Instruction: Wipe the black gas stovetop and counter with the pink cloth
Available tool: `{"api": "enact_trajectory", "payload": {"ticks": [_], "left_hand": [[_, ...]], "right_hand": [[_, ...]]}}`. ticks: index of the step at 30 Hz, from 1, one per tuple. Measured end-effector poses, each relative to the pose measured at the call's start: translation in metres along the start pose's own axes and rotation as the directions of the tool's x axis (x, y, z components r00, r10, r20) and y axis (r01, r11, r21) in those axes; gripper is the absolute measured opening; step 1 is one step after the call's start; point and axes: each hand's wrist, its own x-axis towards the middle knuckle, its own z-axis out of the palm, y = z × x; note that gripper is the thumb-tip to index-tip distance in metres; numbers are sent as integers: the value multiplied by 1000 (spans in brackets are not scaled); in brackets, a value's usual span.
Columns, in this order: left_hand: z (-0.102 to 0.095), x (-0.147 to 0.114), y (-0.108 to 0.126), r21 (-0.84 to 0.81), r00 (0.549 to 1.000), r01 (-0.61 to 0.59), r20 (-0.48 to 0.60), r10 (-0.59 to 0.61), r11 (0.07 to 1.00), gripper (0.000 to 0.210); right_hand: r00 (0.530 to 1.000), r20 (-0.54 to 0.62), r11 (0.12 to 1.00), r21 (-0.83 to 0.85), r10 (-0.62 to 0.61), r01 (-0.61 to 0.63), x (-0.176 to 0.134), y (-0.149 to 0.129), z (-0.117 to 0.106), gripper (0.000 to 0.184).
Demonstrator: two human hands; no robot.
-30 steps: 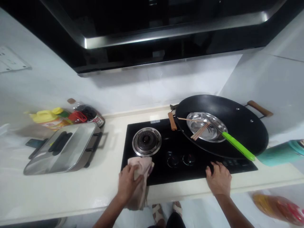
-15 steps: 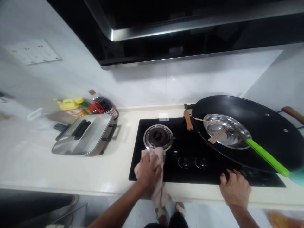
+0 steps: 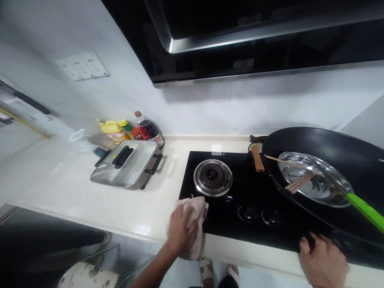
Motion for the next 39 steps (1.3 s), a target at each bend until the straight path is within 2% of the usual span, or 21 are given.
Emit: {"api": "enact_trajectory", "payload": {"ticks": [4, 7, 11, 15, 22, 27, 31, 35, 39], "left_hand": [[-1, 2, -48, 26, 988, 102, -116, -99, 994, 44], [6, 29, -60, 72, 978, 160, -146, -149, 984, 42], [11, 95, -57, 168, 965, 252, -113, -235, 953, 43], [17, 171, -53, 195, 955, 297, -91, -284, 935, 47], [31, 286, -39, 228, 933, 357, -45, -356, 906, 55], [40, 349, -17, 253, 933, 339, 31, -358, 906, 59], [60, 381, 21, 243, 953, 245, 119, -279, 938, 57], [88, 392, 75, 194, 978, 62, 185, -98, 979, 52], [112, 381, 126, 148, 980, -93, 186, 64, 985, 56]], "right_hand": [[999, -26, 998, -67, -22, 21, 1, -1, 5, 59], [998, -46, 998, -63, -33, 30, 1, 2, 12, 59], [992, -111, 997, -52, -63, 58, 0, 3, 20, 58], [982, -169, 995, -61, -83, 73, -2, -1, 23, 57], [984, -163, 995, -86, -67, 53, -5, -3, 32, 55], [988, -142, 994, -92, -65, 53, -8, 0, 38, 52], [991, -114, 994, -92, -65, 55, -9, 5, 43, 49], [994, -105, 996, -77, -42, 34, -8, 8, 47, 46], [990, -137, 998, -58, -36, 28, -6, 2, 42, 45]]}}
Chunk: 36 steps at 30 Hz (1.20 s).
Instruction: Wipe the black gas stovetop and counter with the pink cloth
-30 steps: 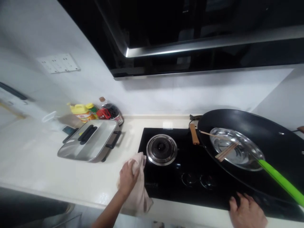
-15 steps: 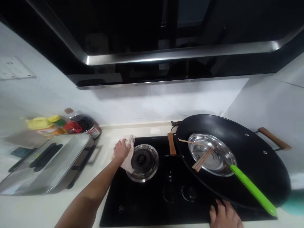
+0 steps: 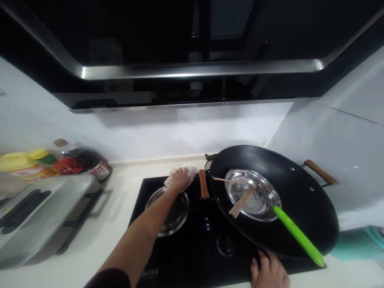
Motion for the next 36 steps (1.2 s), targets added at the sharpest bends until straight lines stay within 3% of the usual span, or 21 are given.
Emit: {"api": "enact_trajectory", "payload": {"ticks": [7, 14, 27, 32, 36], "left_hand": [[22, -50, 53, -1, 971, -233, -54, 233, 972, 59], [31, -119, 63, -7, 942, -327, -74, 326, 945, 63], [19, -251, 23, -62, 944, -316, -118, 307, 947, 52], [5, -297, -15, -126, 963, -254, -122, 239, 959, 56], [-14, -322, -59, -96, 991, -103, -94, 94, 990, 54]], "right_hand": [[999, -40, 999, 47, 10, -8, 6, -13, -17, 45], [999, -42, 996, 83, -9, 13, 8, -12, -21, 45], [999, -34, 999, 38, -16, 17, 9, -8, -23, 48], [1000, -8, 999, 34, -2, 3, 10, -9, -29, 51], [999, 35, 999, 42, 24, -25, 10, -6, -31, 51]]}}
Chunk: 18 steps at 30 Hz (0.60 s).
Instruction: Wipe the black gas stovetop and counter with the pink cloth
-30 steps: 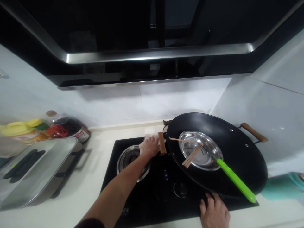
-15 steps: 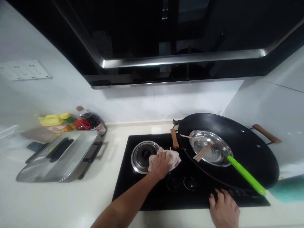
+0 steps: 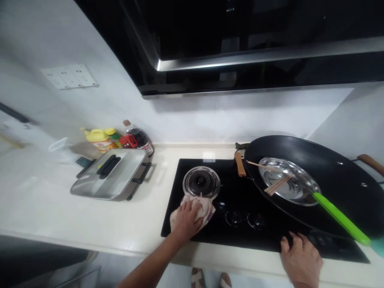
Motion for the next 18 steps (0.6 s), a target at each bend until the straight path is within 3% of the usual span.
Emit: {"api": "enact_trajectory", "payload": {"ticks": [3, 7, 10, 13, 18], "left_hand": [[-17, -20, -41, 45, 983, 182, -32, -181, 982, 54], [-37, -53, -102, 97, 882, 470, -72, -465, 877, 50], [-46, -75, -133, 151, 835, 549, -122, -536, 822, 51], [-46, -88, -134, 168, 836, 548, -144, -529, 820, 48], [-39, -92, -101, 134, 850, 524, -135, -509, 841, 40]], "right_hand": [[999, 30, 1000, 16, 20, -20, 0, 3, 0, 51], [999, 31, 1000, 7, 20, -21, 0, 5, 0, 52], [1000, 9, 1000, 9, 9, -9, -1, 5, 0, 48], [1000, -12, 1000, -2, -3, 3, -1, 4, 1, 47], [999, -37, 999, -36, -22, 21, -2, 3, 1, 44]]}}
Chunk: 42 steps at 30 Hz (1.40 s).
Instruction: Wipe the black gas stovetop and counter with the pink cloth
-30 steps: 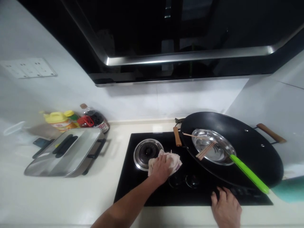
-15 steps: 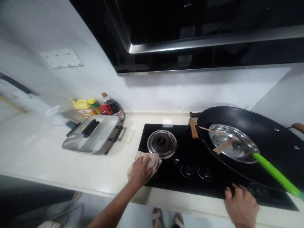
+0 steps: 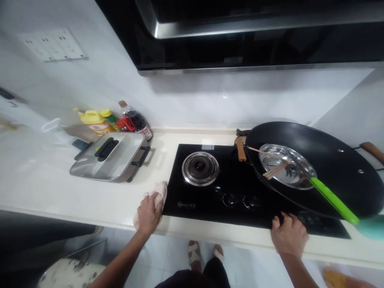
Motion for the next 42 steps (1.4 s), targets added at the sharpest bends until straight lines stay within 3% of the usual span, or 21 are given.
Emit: {"api": "enact_trajectory", "payload": {"ticks": [4, 7, 13, 16, 20, 27, 31, 34, 37, 39, 42], "left_hand": [[1, -17, 17, -72, 1000, -28, 0, 28, 997, 38], [5, -26, 40, -97, 978, -192, 60, 198, 977, 37], [11, -14, 134, -137, 895, -420, 99, 434, 897, 44], [13, -4, 175, -228, 816, -531, 122, 565, 816, 43], [17, -8, 206, -321, 673, -657, 158, 723, 682, 43], [27, -47, 231, -408, 456, -780, 150, 877, 475, 44], [28, -72, 253, -488, 301, -809, 132, 944, 326, 54], [27, -88, 272, -545, 203, -790, 200, 958, 281, 68], [32, -100, 277, -587, 112, -774, 243, 964, 238, 71], [38, -106, 267, -587, 104, -779, 224, 969, 220, 71], [41, -107, 233, -559, 191, -785, 190, 963, 266, 73]], "right_hand": [[1000, -28, 1000, -8, -6, 6, 0, 0, 1, 43], [999, -38, 1000, 9, -7, 8, 0, -1, 1, 41], [999, -39, 1000, -16, -21, 21, 2, -5, -3, 41], [999, -29, 1000, -8, -23, 22, 3, -5, -4, 40], [999, -46, 1000, 18, -8, 9, 2, -6, -2, 40], [997, -81, 1000, 17, -19, 20, 2, -5, 2, 37], [997, -75, 1000, 4, -26, 26, 2, -1, 2, 38], [996, -77, 999, -15, -42, 41, 2, 3, 3, 39], [996, -82, 999, -31, -41, 38, 2, 6, 3, 40], [996, -82, 999, -29, -30, 28, 2, 6, 3, 42], [997, -77, 1000, -9, -14, 13, 2, 6, 2, 43]]}}
